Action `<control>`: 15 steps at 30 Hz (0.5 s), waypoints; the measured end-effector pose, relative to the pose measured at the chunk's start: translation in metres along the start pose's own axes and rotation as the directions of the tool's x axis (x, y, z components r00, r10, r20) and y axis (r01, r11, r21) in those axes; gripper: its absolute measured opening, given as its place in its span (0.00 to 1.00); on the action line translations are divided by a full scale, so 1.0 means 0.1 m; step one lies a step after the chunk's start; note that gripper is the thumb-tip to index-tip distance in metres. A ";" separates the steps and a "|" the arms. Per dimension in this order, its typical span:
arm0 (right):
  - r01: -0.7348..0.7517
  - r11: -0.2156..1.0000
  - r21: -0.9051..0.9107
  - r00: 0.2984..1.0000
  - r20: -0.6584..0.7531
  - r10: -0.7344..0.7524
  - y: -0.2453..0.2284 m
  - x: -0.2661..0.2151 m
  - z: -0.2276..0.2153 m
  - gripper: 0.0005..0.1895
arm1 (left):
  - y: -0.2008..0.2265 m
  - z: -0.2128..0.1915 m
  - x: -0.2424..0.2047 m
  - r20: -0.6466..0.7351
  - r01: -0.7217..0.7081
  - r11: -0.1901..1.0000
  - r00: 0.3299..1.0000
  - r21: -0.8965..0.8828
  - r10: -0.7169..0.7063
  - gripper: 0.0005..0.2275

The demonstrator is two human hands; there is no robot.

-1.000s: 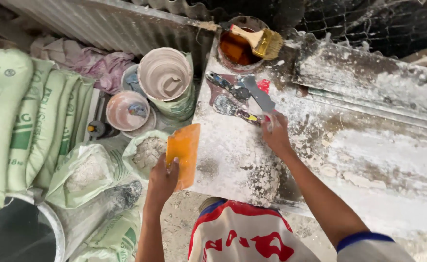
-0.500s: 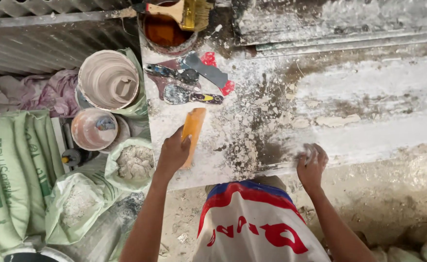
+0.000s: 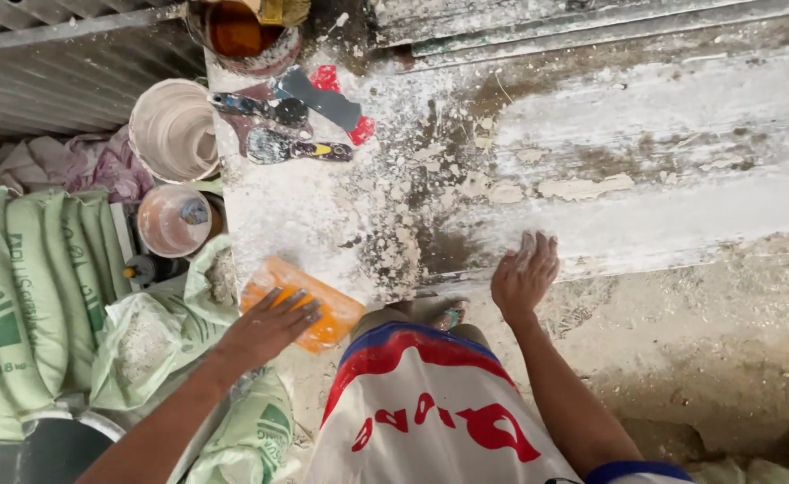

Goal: Cleaning and preparing plaster molds for casting decorative cornices.

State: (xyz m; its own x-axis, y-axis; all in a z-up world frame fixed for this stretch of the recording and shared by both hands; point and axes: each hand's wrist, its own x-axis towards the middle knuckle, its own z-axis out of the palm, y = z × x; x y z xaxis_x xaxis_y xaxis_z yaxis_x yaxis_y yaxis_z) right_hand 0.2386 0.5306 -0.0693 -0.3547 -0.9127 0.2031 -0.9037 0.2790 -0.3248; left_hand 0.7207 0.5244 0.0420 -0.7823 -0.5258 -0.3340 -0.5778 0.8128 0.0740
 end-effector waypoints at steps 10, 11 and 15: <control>0.036 0.996 0.078 0.999 -0.008 -0.035 0.11 -0.03 -0.06 0.27 | 0.07 -0.21 0.70 -0.006 -0.203 0.973 0.979 0.112 0.205 0.19; 0.043 0.994 0.096 0.999 0.013 -0.044 0.13 -0.02 -0.07 0.26 | 0.06 -0.25 0.72 0.066 -0.199 0.974 0.979 0.112 0.192 0.19; -0.044 0.906 0.421 0.982 -0.149 0.117 0.31 -0.22 -0.11 0.29 | -0.02 -0.24 0.59 0.108 -0.254 0.947 0.966 0.197 0.237 0.23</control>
State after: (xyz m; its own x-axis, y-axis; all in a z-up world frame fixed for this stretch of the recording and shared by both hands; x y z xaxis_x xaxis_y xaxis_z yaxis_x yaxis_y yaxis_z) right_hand 0.2161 0.5629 -0.0733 -0.4901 -0.8187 0.2991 -0.7021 0.1674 -0.6921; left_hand 0.6696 0.4858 0.0451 -0.8669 -0.2882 -0.4066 -0.3027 0.9526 -0.0300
